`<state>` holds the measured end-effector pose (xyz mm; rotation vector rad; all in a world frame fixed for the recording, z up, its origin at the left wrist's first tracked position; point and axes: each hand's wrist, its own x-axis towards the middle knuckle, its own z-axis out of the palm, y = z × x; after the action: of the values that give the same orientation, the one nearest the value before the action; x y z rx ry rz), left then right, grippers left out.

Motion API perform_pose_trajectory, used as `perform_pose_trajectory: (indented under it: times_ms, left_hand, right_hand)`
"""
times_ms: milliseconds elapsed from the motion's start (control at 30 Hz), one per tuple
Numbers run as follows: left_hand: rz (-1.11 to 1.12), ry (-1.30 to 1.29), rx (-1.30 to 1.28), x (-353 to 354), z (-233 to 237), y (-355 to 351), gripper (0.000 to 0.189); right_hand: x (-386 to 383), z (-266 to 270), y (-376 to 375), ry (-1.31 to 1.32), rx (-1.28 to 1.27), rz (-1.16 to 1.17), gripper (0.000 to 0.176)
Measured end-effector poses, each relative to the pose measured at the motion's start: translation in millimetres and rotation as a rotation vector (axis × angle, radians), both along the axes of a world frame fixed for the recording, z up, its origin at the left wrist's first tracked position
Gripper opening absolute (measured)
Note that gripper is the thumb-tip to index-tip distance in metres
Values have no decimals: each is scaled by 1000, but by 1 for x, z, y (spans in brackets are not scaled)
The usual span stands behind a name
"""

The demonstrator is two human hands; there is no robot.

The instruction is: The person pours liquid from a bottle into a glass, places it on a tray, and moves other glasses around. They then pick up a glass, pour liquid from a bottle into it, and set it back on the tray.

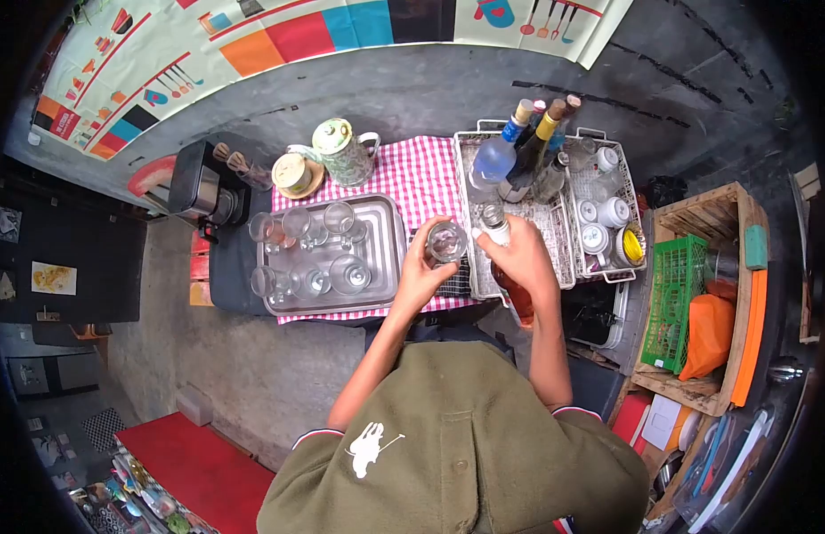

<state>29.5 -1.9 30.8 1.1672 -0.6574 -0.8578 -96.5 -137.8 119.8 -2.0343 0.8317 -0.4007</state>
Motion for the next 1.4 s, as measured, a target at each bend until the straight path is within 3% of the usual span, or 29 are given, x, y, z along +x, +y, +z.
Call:
perform_pose_trajectory:
  times_ms: [267, 733, 933, 1133, 1400]
  left_hand:
    - [3, -19, 68, -9, -31, 8, 73]
    - [-30, 80, 70, -22, -30, 22, 73]
    - [-6, 52, 67, -28, -37, 29, 74]
    - [65, -140, 126, -35, -40, 34, 72]
    - [90, -152, 137, -43, -52, 38, 71]
  right_hand:
    - [-8, -33, 25, 123, 53, 43, 31]
    - [-17, -57, 50, 305, 97, 135, 29]
    - [-18, -63, 56, 396, 50, 162, 31]
    - [-22, -75, 59, 402, 70, 183, 32]
    - [-28, -88, 61, 449, 97, 190, 37]
